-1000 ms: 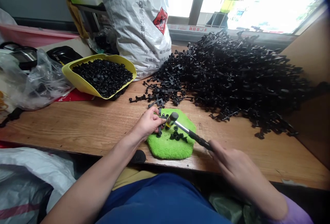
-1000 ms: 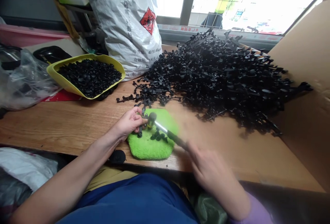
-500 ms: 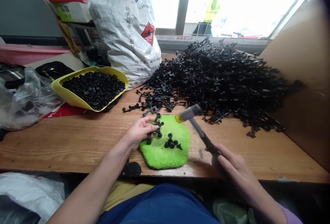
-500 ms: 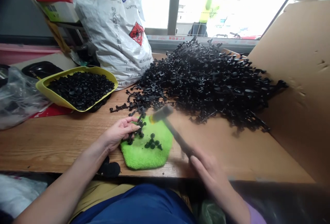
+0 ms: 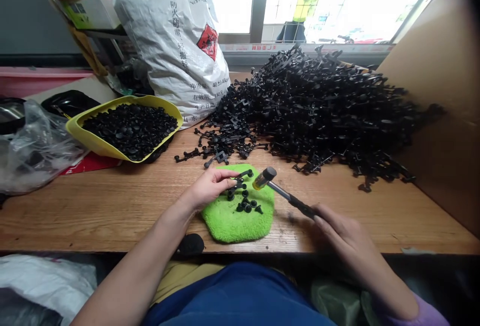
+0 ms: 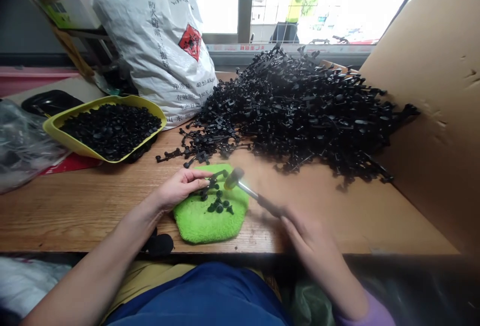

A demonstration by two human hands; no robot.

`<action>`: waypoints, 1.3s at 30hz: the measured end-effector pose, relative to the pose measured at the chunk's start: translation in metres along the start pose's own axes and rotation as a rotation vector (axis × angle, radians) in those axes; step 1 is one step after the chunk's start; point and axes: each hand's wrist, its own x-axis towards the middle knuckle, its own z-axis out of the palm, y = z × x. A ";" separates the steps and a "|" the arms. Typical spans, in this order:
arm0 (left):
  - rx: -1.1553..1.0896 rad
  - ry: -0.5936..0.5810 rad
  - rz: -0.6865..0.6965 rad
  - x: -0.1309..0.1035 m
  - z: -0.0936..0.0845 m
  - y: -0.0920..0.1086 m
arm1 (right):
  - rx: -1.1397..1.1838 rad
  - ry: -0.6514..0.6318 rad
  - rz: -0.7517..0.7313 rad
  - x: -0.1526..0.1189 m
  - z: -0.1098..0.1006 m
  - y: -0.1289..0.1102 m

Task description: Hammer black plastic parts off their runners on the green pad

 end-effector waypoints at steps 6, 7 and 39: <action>0.100 -0.036 0.045 0.001 -0.002 -0.004 | -0.069 -0.002 -0.035 0.004 0.002 0.000; 0.111 -0.033 0.052 0.002 -0.002 -0.005 | -0.075 -0.004 -0.035 0.005 0.002 0.000; 0.223 -0.053 0.107 0.004 -0.002 -0.005 | -0.311 0.056 -0.209 0.021 -0.006 -0.011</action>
